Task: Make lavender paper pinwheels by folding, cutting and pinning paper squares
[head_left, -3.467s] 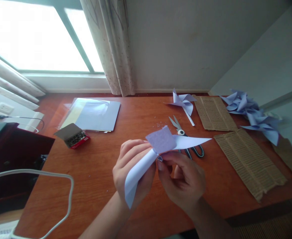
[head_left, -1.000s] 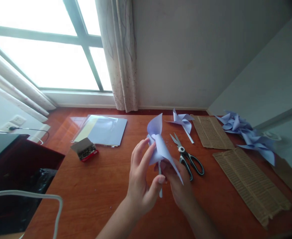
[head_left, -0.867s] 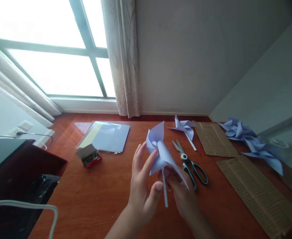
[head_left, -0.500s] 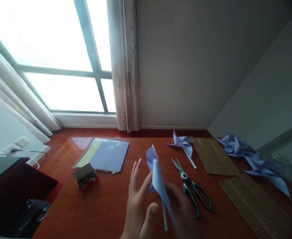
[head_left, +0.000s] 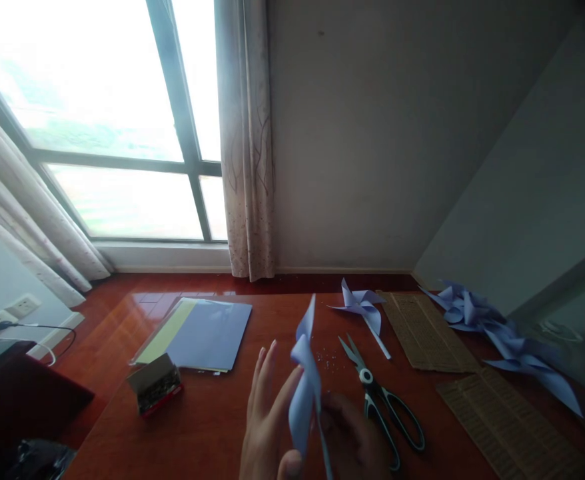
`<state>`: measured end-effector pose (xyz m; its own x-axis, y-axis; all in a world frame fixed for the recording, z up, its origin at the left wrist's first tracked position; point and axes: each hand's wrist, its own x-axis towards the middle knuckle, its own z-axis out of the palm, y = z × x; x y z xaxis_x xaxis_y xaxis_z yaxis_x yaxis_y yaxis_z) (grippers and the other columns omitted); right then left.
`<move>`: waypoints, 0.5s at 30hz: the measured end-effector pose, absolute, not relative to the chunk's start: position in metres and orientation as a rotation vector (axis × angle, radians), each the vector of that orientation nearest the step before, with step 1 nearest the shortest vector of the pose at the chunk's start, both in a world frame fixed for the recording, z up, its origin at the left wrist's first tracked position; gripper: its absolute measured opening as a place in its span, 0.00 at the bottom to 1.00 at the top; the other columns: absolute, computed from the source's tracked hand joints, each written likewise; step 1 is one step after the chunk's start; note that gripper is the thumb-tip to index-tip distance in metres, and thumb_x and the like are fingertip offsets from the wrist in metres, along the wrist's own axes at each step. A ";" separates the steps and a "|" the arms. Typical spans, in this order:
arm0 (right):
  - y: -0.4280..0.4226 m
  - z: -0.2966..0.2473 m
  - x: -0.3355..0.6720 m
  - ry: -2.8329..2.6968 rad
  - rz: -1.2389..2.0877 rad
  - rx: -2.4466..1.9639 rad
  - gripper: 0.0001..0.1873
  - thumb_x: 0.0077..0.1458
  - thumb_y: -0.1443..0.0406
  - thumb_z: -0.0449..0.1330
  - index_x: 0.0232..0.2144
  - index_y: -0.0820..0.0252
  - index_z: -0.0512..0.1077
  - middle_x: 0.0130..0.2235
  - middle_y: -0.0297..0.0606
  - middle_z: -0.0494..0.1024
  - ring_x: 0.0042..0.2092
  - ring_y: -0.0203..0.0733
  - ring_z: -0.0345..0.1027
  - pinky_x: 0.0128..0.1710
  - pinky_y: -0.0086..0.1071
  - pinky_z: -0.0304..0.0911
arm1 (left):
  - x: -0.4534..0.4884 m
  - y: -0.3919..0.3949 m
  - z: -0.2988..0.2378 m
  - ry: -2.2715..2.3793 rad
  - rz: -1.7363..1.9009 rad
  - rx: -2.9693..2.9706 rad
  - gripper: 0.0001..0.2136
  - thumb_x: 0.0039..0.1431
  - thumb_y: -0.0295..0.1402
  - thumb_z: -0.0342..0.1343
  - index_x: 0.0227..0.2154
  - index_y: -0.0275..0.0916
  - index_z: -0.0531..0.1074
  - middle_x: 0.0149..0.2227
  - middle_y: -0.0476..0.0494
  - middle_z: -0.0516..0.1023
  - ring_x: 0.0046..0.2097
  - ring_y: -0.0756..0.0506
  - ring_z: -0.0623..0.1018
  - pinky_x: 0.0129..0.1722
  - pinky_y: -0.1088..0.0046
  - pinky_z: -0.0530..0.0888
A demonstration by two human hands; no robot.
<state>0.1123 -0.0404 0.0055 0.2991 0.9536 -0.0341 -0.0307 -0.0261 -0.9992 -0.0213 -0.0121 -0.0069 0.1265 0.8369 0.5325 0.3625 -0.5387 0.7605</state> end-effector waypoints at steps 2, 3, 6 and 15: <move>-0.041 0.008 0.113 -0.957 1.021 -1.335 0.27 0.51 0.41 0.63 0.30 0.59 0.81 0.25 0.40 0.77 0.27 0.44 0.68 0.30 0.33 0.68 | -0.022 -0.012 -0.008 1.140 1.399 1.962 0.34 0.63 0.63 0.38 0.66 0.54 0.63 0.74 0.44 0.49 0.73 0.27 0.48 0.67 0.39 0.53; -0.041 0.009 0.114 -0.959 1.026 -1.337 0.27 0.51 0.41 0.63 0.30 0.59 0.81 0.25 0.40 0.77 0.27 0.44 0.68 0.30 0.33 0.69 | -0.023 -0.013 -0.007 1.134 1.402 1.959 0.34 0.62 0.63 0.39 0.66 0.54 0.63 0.74 0.43 0.49 0.73 0.27 0.48 0.67 0.38 0.54; -0.042 0.013 0.116 -0.961 1.034 -1.346 0.25 0.52 0.43 0.63 0.33 0.59 0.82 0.27 0.41 0.78 0.29 0.44 0.69 0.32 0.32 0.68 | -0.022 -0.015 -0.003 1.133 1.402 1.934 0.36 0.62 0.63 0.39 0.65 0.51 0.64 0.74 0.41 0.49 0.73 0.27 0.48 0.67 0.38 0.53; -0.042 0.011 0.118 -0.900 1.129 -1.268 0.25 0.51 0.44 0.65 0.37 0.58 0.82 0.34 0.42 0.82 0.34 0.47 0.73 0.35 0.34 0.69 | -0.016 -0.019 0.009 1.141 1.423 1.889 0.37 0.61 0.65 0.37 0.65 0.50 0.65 0.74 0.40 0.50 0.73 0.25 0.49 0.67 0.36 0.52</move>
<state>0.1177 -0.0422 0.0113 0.2414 0.9670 -0.0813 -0.1361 -0.0492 -0.9895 -0.0159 -0.0194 0.0093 0.0978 0.8519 0.5144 0.3173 -0.5167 0.7952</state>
